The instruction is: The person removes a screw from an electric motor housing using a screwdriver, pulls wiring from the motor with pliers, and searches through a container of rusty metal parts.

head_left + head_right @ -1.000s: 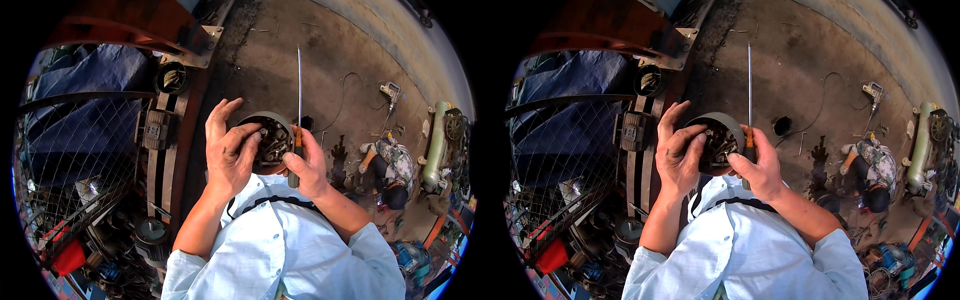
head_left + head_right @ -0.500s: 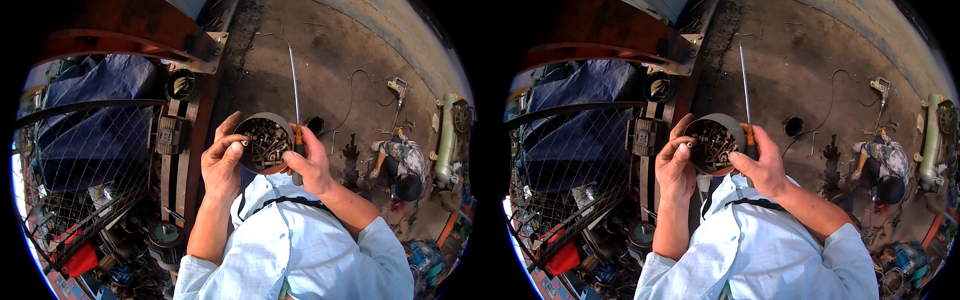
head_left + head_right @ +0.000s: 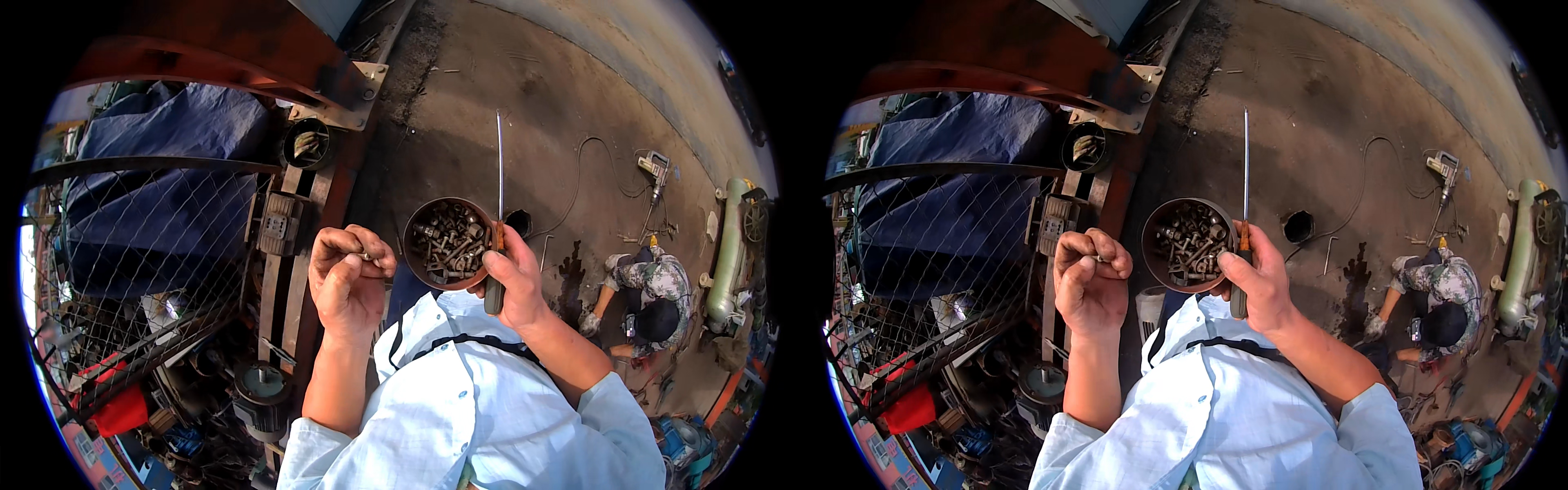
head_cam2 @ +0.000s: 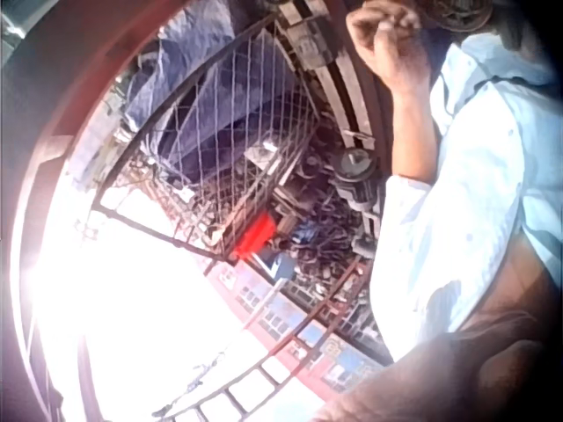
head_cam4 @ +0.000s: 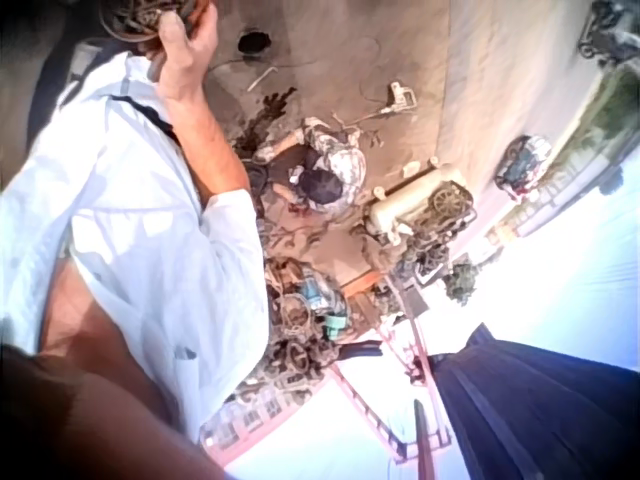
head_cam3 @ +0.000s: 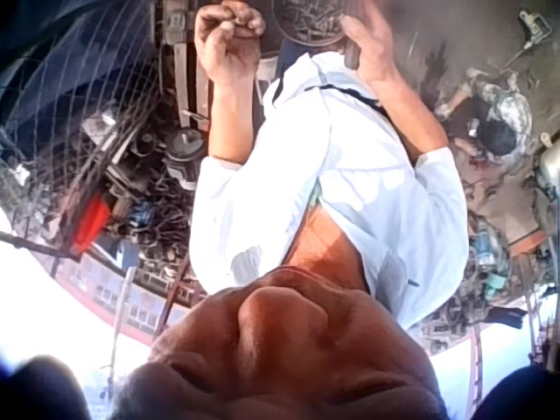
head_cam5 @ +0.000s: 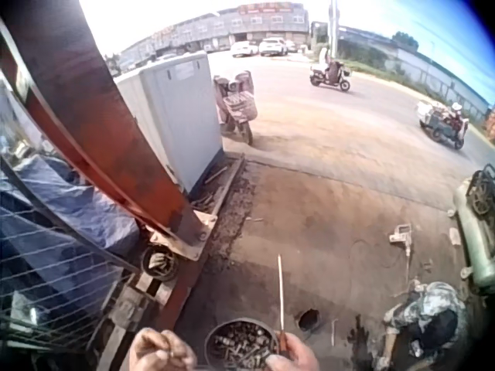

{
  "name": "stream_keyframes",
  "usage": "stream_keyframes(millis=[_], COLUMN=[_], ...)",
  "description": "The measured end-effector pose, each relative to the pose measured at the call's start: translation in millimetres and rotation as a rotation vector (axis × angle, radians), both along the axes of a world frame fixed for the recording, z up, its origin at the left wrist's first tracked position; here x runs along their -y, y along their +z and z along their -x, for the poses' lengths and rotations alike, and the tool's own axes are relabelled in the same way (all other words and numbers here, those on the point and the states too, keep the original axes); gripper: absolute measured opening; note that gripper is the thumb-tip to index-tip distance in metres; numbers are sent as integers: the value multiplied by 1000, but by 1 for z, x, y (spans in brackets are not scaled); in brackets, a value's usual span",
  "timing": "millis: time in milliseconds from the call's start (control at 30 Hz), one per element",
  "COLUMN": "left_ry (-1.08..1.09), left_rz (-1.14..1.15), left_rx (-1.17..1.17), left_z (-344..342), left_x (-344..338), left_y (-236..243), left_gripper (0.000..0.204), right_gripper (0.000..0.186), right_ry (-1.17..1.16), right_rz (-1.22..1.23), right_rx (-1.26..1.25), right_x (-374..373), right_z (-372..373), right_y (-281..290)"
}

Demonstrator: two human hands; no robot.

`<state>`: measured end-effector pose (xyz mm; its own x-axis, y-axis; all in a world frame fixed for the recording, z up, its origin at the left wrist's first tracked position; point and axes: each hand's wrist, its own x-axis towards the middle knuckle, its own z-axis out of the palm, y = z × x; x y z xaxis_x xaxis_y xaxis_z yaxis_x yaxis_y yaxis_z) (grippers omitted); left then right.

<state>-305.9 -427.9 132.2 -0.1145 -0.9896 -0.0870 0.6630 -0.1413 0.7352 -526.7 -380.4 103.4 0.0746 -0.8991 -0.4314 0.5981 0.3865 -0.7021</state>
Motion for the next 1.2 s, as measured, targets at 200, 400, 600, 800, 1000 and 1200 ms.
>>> stream_keyframes(millis=[200,400,600,800,1000,1200], left_ry=[-43,-484,-198,131,320,181], left_rz=[-383,-514,-832,-981,-1012,-922], left_rx=[149,284,19,331,416,259], left_z=[-5,-7,-39,-114,-191,-239], left_x=[-1,-27,-6,96,264,415], left_y=[-24,-64,-119,-190,-285,-361], left_gripper=[27,42,24,17,15,24], right_gripper=[62,58,51,46,39,38], right_ry=[-10,87,288,273,121,-71], right_rz=[6,13,-116,-295,-484,-708], right_rx=[-15,-120,-330,-435,-410,-386], right_x=[9,24,62,84,69,27], right_z=[-2,-23,-61,-81,-95,-106], right_y=[-9,-36,-81,-124,-158,-198])
